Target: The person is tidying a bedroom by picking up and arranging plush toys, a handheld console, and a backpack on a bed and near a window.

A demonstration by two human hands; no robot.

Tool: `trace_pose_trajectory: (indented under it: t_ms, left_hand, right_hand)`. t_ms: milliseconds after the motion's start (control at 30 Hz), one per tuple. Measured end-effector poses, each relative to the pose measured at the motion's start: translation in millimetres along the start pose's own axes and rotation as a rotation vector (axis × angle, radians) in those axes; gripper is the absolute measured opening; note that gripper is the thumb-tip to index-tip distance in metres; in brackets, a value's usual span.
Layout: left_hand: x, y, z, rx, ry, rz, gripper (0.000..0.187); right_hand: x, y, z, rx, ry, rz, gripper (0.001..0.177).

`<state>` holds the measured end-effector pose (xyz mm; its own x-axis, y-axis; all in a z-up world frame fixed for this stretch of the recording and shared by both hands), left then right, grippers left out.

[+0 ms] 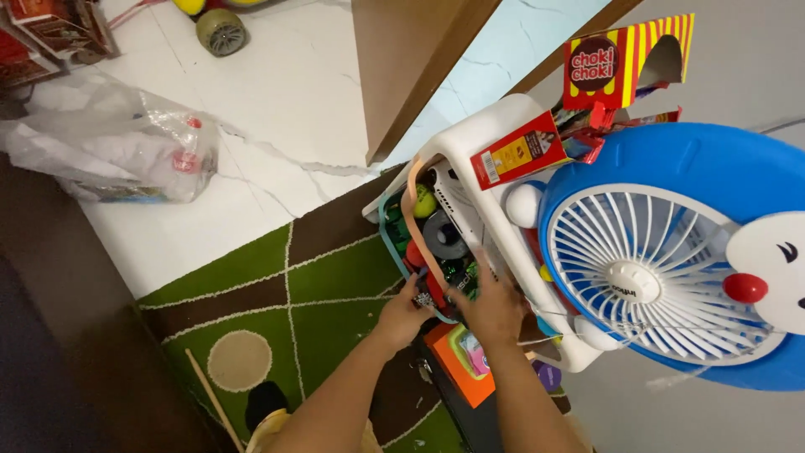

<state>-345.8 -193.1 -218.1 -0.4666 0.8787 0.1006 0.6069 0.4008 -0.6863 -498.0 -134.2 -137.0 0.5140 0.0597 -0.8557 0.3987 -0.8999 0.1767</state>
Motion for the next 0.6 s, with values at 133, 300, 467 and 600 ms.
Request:
trace_pose_trajectory:
  t_ms: [133,300,467,600]
  left_hand:
    - [-10.8,10.7,-19.1,-0.013,-0.04,-0.012,0.082]
    - [-38.2,42.8,-59.2,-0.092,-0.127,-0.101,0.08]
    - [-76.6,67.7,-98.4,-0.248,-0.289,-0.274,0.081]
    - [-114.6,53.6,-156.5,-0.216,-0.45,-0.392,0.08]
  right_hand:
    - [23.1,-7.3,3.8,-0.204,0.19,-0.516,0.089]
    - [34.5,-18.6,8.5,-0.264,0.167,-0.609,0.079]
    - [38.9,-21.0,7.6,-0.262,0.133,-0.653,0.062]
    - [62.8,-6.7,1.9,-0.251,0.127,-0.642,0.065]
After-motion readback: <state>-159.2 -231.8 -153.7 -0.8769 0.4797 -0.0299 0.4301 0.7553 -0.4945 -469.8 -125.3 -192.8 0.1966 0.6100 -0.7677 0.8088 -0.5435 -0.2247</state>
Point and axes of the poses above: each hand's wrist, its own z-axis towards the middle knuckle, its own x-axis out of the palm, y = z × x, the point moved 2 cm from there along z, towards the middle knuckle, and after that the axes turned 12 degrees about z, right-handed, at the moved point
